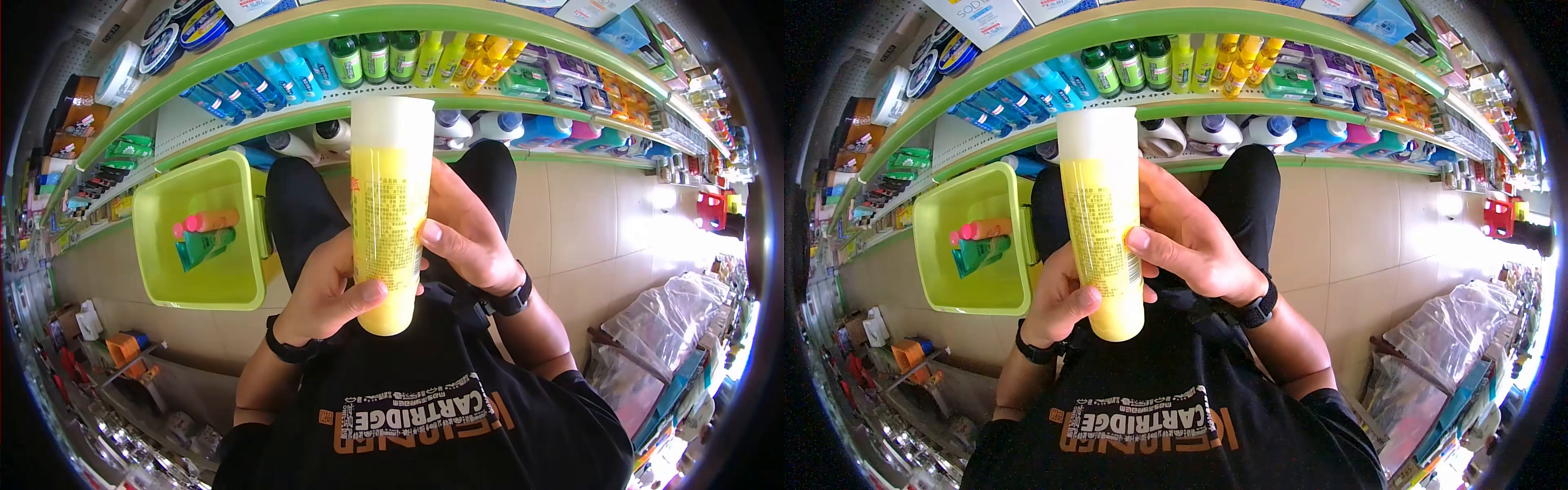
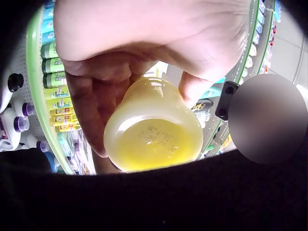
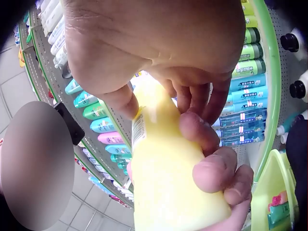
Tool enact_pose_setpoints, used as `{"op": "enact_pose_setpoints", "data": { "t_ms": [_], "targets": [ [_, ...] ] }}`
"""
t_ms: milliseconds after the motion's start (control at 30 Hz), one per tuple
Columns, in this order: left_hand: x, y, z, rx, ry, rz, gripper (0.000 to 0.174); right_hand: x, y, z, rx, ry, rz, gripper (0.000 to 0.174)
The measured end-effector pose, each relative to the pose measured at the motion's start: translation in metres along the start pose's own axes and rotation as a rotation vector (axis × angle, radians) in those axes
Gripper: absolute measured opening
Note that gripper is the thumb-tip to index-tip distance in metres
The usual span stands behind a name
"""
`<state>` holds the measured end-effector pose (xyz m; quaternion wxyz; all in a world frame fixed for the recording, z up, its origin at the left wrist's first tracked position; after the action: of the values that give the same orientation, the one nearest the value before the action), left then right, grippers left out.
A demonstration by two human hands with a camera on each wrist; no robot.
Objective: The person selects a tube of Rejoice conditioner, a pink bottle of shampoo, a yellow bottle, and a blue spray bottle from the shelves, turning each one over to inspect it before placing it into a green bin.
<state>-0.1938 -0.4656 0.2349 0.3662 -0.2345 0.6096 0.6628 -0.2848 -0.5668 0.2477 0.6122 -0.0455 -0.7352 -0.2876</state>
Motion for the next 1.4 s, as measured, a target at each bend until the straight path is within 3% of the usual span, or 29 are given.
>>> {"op": "enact_pose_setpoints", "data": {
  "t_ms": [1400],
  "targets": [
    [0.0070, -0.0061, 0.0047, 0.020, -0.043, -0.012, 0.065, -0.0078, 0.0034, 0.0023, -0.023, 0.036, 0.025, 0.076]
  ]
}}
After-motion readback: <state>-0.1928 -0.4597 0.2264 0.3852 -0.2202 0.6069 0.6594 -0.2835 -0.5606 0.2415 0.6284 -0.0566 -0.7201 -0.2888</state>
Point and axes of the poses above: each hand's wrist, its own z-axis away from the middle knuckle, its own y-axis out of the palm, x = y × z, the point moved 8 cm from there along -z, towards the middle knuckle, and after that the axes turned 9 degrees about z, right-handed, at the moved point
